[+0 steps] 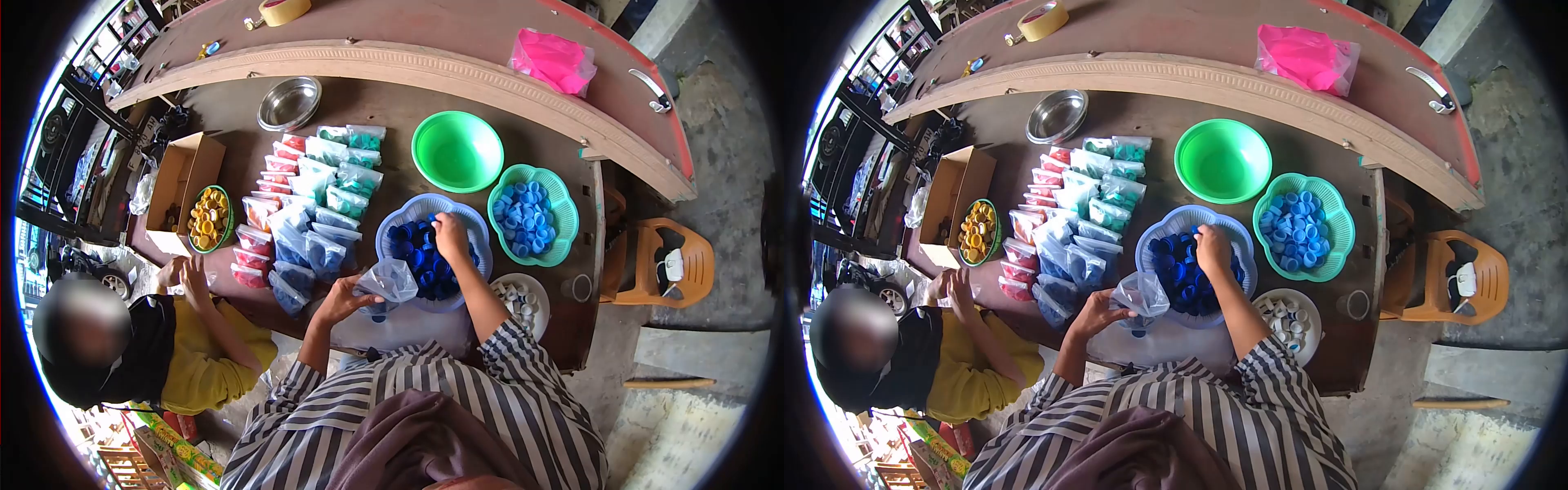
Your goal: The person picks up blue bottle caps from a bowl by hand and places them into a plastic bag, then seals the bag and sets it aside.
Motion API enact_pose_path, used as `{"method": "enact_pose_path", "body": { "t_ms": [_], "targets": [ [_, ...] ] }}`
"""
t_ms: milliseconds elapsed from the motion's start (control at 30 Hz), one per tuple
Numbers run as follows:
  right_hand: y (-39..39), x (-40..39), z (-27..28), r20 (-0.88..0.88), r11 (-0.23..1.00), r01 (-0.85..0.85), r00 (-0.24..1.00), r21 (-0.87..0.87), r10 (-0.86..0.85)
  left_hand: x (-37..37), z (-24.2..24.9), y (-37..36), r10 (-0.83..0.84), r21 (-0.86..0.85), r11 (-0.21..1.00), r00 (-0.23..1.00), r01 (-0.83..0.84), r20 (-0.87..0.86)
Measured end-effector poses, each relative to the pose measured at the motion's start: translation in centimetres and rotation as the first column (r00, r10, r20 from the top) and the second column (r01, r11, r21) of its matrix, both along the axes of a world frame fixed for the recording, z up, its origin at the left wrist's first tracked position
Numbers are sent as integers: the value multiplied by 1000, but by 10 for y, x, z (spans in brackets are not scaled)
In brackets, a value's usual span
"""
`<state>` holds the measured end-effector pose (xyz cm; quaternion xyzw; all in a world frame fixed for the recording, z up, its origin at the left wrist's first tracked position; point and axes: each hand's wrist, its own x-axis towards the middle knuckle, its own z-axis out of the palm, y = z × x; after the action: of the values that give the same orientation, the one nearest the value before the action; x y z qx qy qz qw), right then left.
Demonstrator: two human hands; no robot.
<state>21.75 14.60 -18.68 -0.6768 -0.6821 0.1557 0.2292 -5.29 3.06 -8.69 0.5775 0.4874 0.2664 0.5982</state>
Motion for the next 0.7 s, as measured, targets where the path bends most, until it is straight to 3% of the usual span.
{"method": "enact_pose_path", "body": {
  "t_ms": [33,67,100,167,200,267,300,400,433,500,600,633,700],
  "targets": [
    [-2,6,2,-262,994,89,960,-62,-102,1,-1,0,6,-3,1000,1000,-6,-4],
    [-6,18,5,-452,990,36,887,-137,-95,0,-3,1,1,-6,1000,1000,-1,0],
    [-8,26,-3,-720,949,-15,655,-315,-229,-1,-6,1,12,-23,1000,1000,-12,10],
    [-24,37,27,-843,904,-115,426,-411,-329,0,-7,4,8,-38,999,1000,-7,24],
    [-31,40,39,-842,907,-101,426,-409,-332,1,-5,6,-1,-23,1000,1000,2,15],
    [-46,42,58,-901,912,-175,305,-371,-309,5,4,9,-17,-5,1000,1000,17,12],
    [-54,39,75,-900,912,-171,305,-373,-311,5,3,10,-20,-7,1000,1000,20,14],
    [-78,14,110,-888,994,-99,460,-51,0,4,5,10,-37,-6,999,999,37,-20],
    [-90,4,131,-833,994,-106,553,-26,37,5,6,9,-31,-7,999,999,31,-21],
    [-107,-17,154,-616,974,-164,755,155,225,5,7,6,-20,-4,1000,1000,20,-3],
    [-119,-36,157,-322,864,-418,807,279,495,3,1,0,-41,1,999,999,41,-6],
    [-124,-40,154,-163,840,-497,830,218,534,2,-1,-2,-48,5,999,999,48,-13],
    [-135,-51,155,-41,849,-466,871,249,490,0,-3,-5,-72,67,995,997,73,-18]
  ]
}}
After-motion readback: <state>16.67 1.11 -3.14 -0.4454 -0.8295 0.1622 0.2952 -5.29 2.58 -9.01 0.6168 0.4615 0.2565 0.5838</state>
